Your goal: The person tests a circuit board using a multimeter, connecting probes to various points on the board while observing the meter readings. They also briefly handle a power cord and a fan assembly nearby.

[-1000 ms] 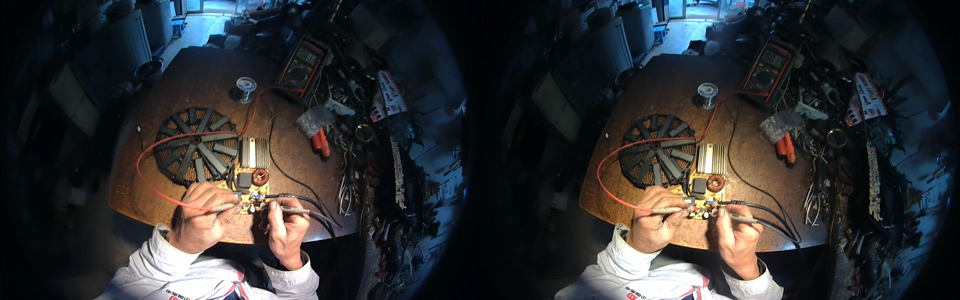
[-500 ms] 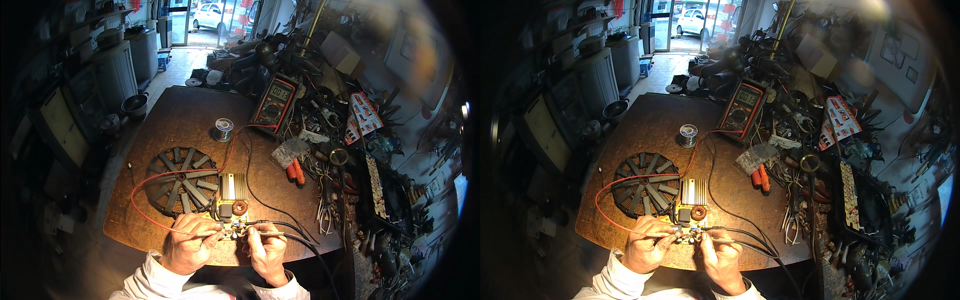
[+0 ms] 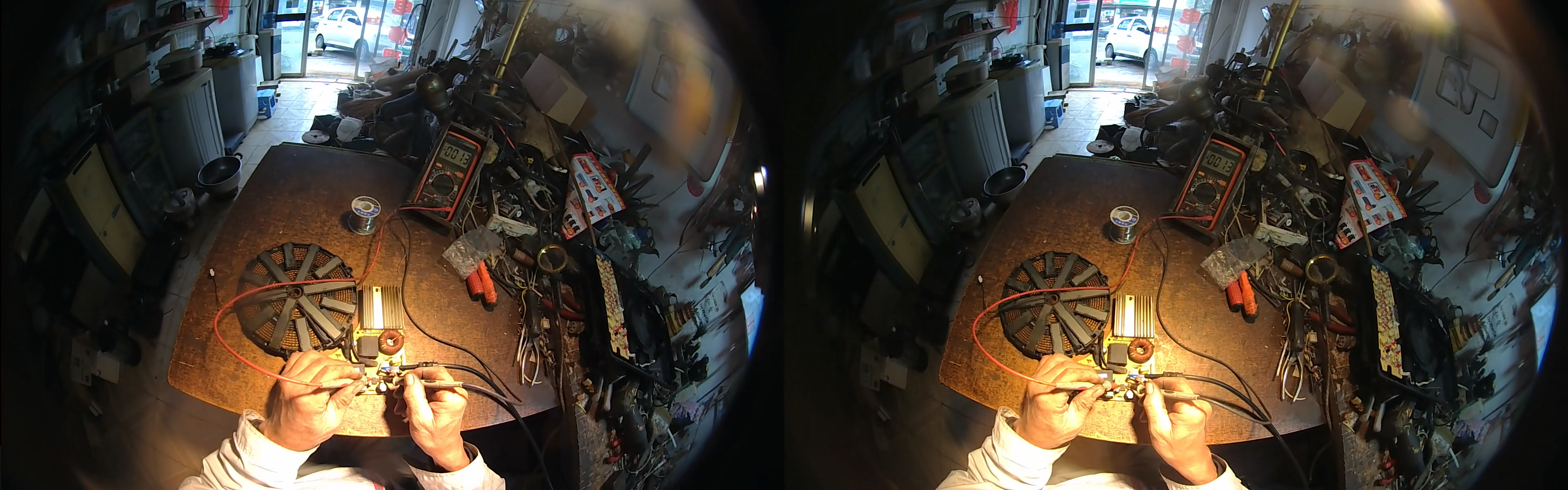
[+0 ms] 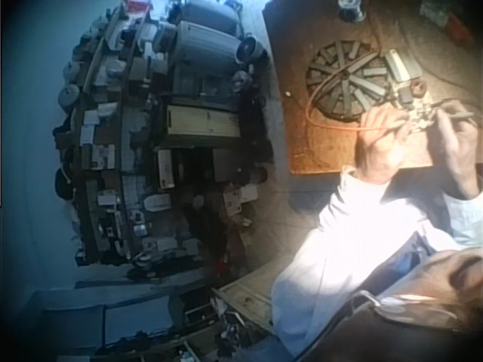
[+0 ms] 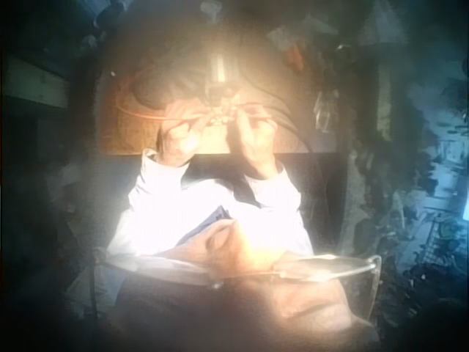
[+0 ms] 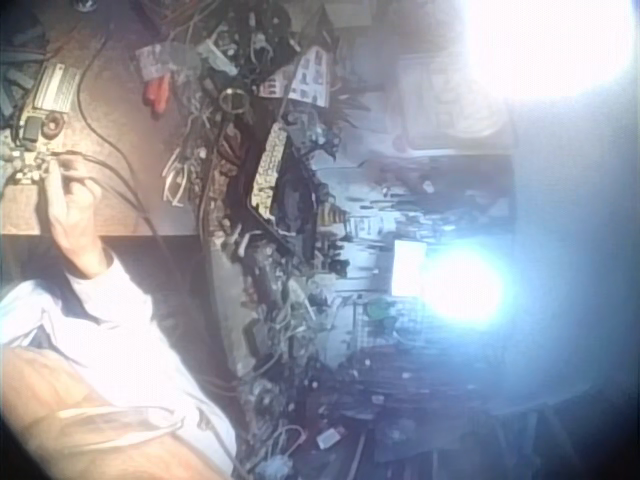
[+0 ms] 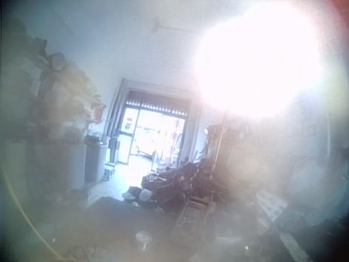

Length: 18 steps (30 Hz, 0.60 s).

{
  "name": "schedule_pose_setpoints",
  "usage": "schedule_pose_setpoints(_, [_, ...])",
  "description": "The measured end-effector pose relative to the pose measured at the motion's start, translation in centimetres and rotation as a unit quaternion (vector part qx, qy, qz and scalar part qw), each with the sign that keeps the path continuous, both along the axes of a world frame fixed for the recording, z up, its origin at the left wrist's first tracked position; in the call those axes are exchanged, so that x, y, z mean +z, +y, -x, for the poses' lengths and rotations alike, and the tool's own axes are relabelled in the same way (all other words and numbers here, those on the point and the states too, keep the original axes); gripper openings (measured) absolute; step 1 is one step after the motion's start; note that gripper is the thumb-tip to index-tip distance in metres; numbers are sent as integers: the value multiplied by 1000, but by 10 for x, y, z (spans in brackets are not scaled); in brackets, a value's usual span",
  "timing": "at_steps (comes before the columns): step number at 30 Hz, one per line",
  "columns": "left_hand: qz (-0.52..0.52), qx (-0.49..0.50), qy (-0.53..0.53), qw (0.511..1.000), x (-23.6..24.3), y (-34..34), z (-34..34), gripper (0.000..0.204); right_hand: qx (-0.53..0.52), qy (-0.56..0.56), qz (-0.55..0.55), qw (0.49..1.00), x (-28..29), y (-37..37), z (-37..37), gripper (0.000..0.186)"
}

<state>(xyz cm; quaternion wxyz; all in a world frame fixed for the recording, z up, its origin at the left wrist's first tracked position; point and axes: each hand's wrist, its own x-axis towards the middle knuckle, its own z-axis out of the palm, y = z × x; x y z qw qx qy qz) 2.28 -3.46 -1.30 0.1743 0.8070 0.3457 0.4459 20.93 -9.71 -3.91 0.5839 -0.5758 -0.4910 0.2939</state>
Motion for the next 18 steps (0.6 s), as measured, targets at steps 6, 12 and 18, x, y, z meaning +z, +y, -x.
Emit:
schedule_pose_setpoints(6, [-4,-1,-3,1000,0,0,-1,20,1,4,3,1000,3,-1,1,14])
schedule_pose_setpoints(12, [-9,9,-27,1000,0,0,-3,18,3,-1,-1,1000,3,0,1,13])
schedule_pose_setpoints(18, [-9,5,-25,1000,2,1,-4,18,2,-2,-1,1000,1,0,-1,14])
